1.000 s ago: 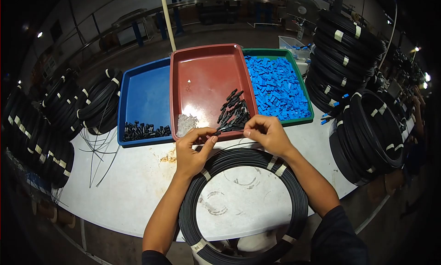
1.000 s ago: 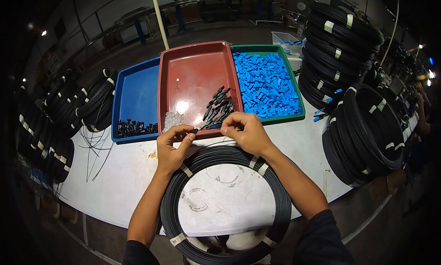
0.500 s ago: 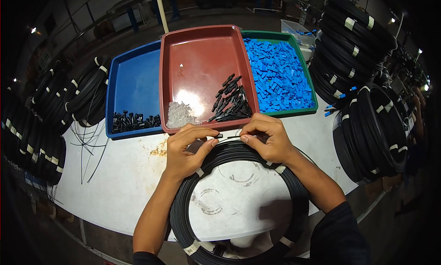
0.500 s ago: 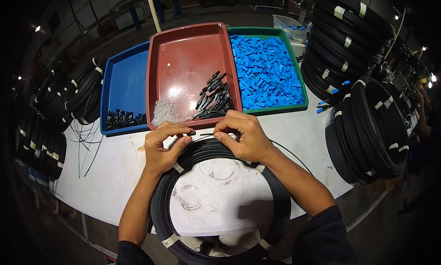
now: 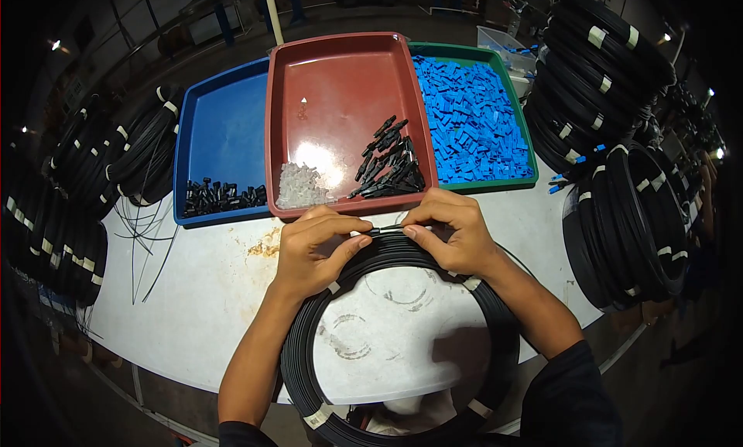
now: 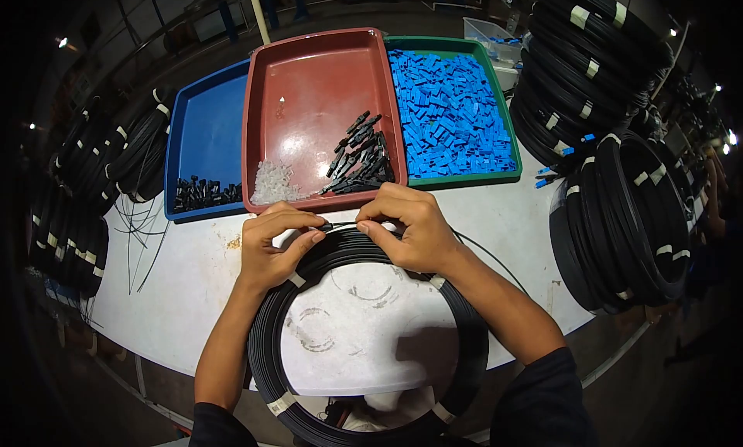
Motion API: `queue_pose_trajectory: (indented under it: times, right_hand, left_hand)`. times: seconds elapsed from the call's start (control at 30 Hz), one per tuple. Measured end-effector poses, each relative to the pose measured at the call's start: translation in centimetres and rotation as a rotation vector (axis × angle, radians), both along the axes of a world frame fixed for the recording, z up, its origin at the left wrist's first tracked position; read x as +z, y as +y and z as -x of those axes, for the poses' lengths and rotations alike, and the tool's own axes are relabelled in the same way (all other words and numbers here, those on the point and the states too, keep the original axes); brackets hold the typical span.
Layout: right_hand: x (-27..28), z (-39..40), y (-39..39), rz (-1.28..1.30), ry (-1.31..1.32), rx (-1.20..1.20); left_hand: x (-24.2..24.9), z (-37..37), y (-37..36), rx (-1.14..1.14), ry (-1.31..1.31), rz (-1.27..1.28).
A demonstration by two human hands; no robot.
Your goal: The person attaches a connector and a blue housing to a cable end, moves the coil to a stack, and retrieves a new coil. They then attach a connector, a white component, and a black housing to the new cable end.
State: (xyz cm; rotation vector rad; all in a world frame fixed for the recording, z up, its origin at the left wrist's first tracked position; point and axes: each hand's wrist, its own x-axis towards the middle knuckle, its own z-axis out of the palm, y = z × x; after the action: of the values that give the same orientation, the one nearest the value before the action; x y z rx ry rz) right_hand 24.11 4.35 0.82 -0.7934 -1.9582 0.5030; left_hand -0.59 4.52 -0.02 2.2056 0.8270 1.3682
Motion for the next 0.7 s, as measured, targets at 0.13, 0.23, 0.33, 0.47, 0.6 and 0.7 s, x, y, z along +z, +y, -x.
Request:
queue_pose_trajectory:
  times: [0.13,0.23,0.33,0.47,0.6,0.7]
  right_hand:
    - [-0.06,0.08,-0.01,-0.045,-0.005,0.007]
    - [-0.13,0.07,-0.03,-0.089,-0.037,0.006]
    - [0.17,0.11,-0.35,-0.119,-0.094,0.022]
    - [0.13,0.13,-0.39,-0.116,-0.082,0.027]
    - [0.08,0.11,-0.31,-0.132,-0.100,0.044]
    - [0.21,0.19,-0.43,-0.119,-0.110,0.065]
  left_hand:
    - [-0.13,0.02,0.00,0.014,-0.008,0.020]
    - [0.01,-0.03,-0.03,-0.002,0.020,-0.005]
    - [0.02,-0.07,0.05,-0.017,0.061,-0.031]
    - [0.03,-0.09,0.04,-0.032,0.069,-0.063]
    - [0.17,-0.28,0.03,-0.080,0.065,-0.075]
    - [0.19,-0.38,0.06,-0.093,0.086,-0.089]
